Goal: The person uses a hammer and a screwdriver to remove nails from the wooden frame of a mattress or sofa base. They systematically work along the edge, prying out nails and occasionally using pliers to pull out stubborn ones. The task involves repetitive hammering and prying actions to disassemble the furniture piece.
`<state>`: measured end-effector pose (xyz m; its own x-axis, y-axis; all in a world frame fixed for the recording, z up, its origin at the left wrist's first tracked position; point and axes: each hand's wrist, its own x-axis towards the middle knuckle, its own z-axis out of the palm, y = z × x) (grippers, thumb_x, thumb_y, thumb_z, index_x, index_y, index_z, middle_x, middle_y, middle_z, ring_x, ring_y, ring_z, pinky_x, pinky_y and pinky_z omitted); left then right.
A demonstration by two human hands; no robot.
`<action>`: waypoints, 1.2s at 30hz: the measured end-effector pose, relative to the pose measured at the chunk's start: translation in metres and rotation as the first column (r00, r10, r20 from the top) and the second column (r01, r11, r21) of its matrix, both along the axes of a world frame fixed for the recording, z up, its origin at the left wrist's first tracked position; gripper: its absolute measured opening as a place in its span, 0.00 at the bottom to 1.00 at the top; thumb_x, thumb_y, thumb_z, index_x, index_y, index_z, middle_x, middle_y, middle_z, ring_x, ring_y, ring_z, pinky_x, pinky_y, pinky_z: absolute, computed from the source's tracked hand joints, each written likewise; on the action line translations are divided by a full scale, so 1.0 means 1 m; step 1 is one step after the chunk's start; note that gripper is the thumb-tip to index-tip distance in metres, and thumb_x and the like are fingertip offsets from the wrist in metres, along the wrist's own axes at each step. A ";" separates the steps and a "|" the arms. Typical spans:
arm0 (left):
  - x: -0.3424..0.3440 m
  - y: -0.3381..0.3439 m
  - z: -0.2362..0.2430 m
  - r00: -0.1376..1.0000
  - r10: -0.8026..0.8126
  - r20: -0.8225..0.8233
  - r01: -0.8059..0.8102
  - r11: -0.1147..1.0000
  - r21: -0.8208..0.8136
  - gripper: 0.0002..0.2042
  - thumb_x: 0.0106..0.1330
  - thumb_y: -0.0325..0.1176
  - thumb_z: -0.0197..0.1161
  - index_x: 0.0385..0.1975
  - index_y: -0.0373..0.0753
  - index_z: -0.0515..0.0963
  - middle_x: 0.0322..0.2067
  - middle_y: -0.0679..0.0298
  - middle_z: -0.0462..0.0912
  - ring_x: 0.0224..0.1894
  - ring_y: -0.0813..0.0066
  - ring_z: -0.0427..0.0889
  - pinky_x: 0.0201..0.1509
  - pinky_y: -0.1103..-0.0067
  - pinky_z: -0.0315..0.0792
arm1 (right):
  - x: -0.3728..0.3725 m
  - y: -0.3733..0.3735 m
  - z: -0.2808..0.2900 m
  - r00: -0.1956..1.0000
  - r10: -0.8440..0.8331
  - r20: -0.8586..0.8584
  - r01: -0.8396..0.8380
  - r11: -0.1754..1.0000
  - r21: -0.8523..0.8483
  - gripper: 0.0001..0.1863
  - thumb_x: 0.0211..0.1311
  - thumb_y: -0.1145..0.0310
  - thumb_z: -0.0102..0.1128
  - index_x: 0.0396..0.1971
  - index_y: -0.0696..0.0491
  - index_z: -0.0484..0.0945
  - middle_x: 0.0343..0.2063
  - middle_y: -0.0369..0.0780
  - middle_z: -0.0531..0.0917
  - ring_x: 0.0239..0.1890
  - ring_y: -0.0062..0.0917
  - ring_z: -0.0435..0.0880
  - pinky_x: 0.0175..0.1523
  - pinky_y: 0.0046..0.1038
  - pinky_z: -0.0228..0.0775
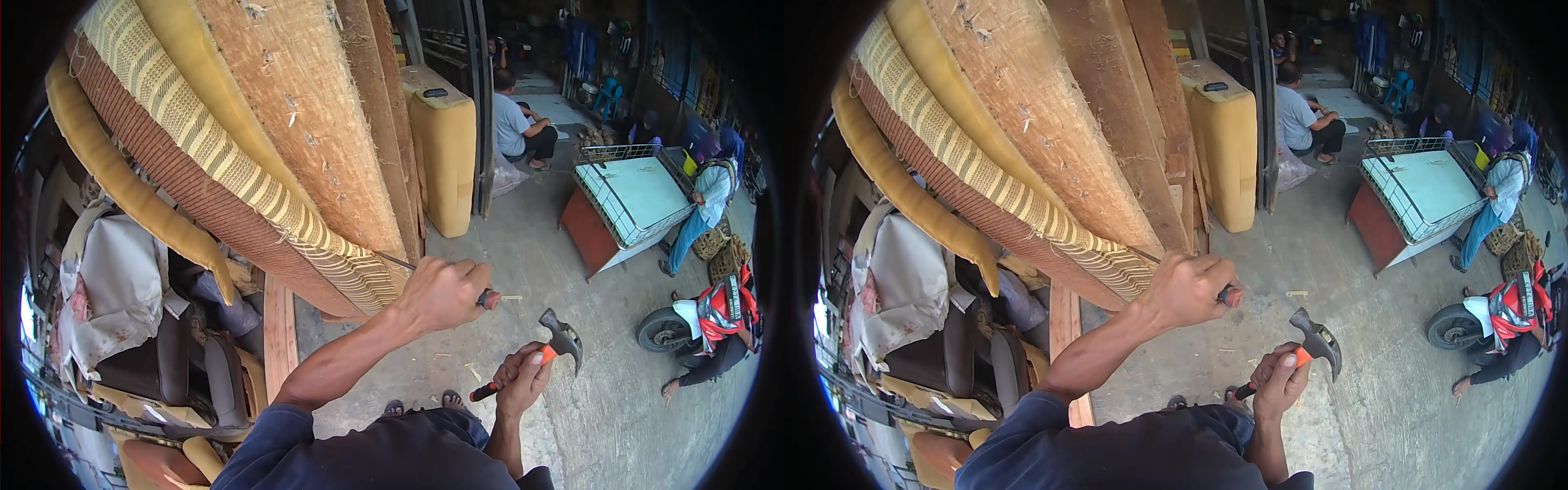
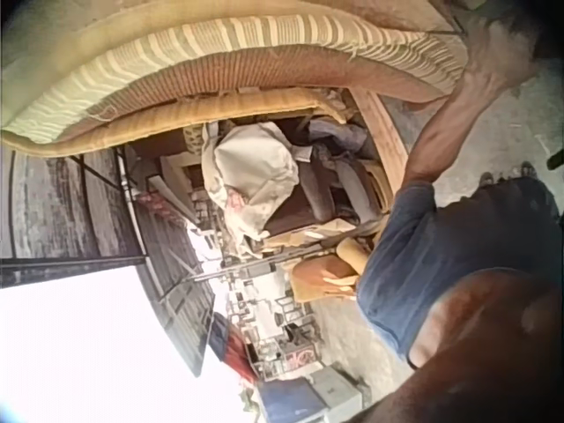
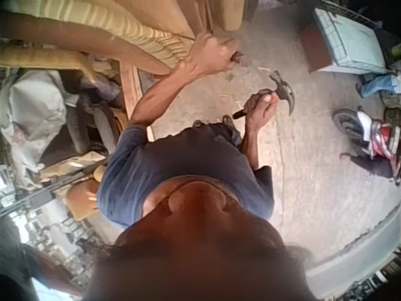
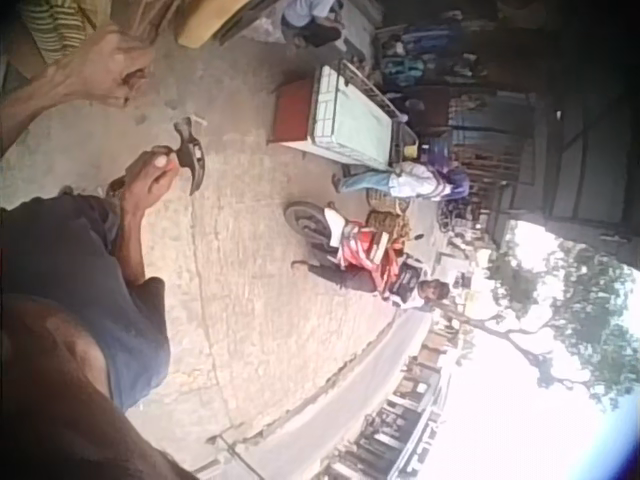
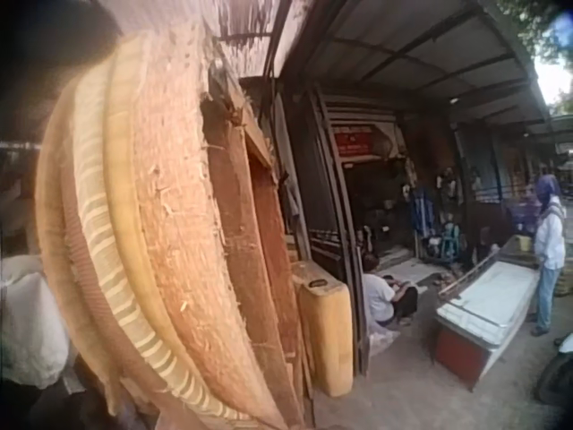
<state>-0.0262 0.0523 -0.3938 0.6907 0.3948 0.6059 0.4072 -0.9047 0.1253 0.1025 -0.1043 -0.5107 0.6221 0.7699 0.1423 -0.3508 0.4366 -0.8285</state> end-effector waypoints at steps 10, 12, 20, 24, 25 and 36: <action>-0.002 0.004 0.000 1.000 0.017 0.004 -0.017 1.000 0.017 0.12 0.49 0.33 0.76 0.22 0.40 0.75 0.19 0.61 0.80 0.20 0.64 0.82 0.20 0.69 0.73 | -0.011 -0.003 0.032 0.961 -0.257 -0.106 0.277 0.865 0.418 0.27 0.74 0.37 0.45 0.43 0.50 0.64 0.16 0.34 0.66 0.12 0.14 0.59 0.13 0.18 0.53; 0.003 0.003 -0.003 1.000 0.021 0.002 -0.021 1.000 0.005 0.13 0.50 0.33 0.76 0.22 0.39 0.75 0.19 0.61 0.80 0.20 0.63 0.82 0.21 0.68 0.73 | -0.020 0.013 0.016 0.952 -0.240 0.191 0.195 0.954 0.227 0.25 0.77 0.40 0.42 0.39 0.50 0.65 0.15 0.30 0.63 0.12 0.13 0.59 0.14 0.18 0.52; 0.012 0.015 0.004 0.998 0.047 -0.044 -0.047 0.999 -0.014 0.14 0.58 0.37 0.72 0.24 0.34 0.75 0.20 0.53 0.81 0.21 0.53 0.84 0.23 0.63 0.76 | -0.002 0.031 0.017 0.990 -0.087 0.109 0.077 0.992 0.095 0.24 0.77 0.41 0.43 0.37 0.50 0.65 0.15 0.28 0.59 0.13 0.11 0.56 0.14 0.18 0.53; 0.011 0.024 0.006 0.986 0.144 -0.080 -0.146 0.989 -0.012 0.14 0.57 0.37 0.72 0.24 0.35 0.75 0.20 0.54 0.81 0.21 0.54 0.84 0.23 0.64 0.76 | 0.021 0.032 0.026 1.000 -0.015 0.026 0.015 1.000 -0.009 0.22 0.78 0.43 0.43 0.35 0.48 0.62 0.14 0.28 0.57 0.11 0.12 0.53 0.13 0.20 0.52; 0.015 0.019 0.001 0.987 0.150 -0.057 -0.151 0.989 -0.011 0.15 0.57 0.38 0.73 0.23 0.36 0.73 0.19 0.55 0.80 0.21 0.55 0.83 0.23 0.64 0.75 | 0.024 0.026 0.028 0.983 -0.128 -0.128 0.142 0.983 0.112 0.22 0.78 0.44 0.44 0.35 0.48 0.62 0.14 0.28 0.57 0.10 0.12 0.52 0.13 0.20 0.52; 0.015 0.031 -0.014 0.965 0.258 -0.046 -0.258 0.966 0.020 0.17 0.56 0.38 0.74 0.23 0.36 0.72 0.19 0.55 0.79 0.20 0.53 0.82 0.22 0.64 0.75 | 0.032 0.051 0.016 0.932 0.295 0.212 -0.248 0.943 -0.224 0.22 0.78 0.44 0.44 0.35 0.49 0.64 0.15 0.28 0.60 0.12 0.10 0.55 0.15 0.16 0.49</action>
<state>-0.0114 0.0838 -0.4075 0.5945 0.5551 0.5818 0.6323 -0.7697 0.0882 0.1341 -0.0534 -0.4951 0.3510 0.9316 0.0947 -0.2150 0.1786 -0.9602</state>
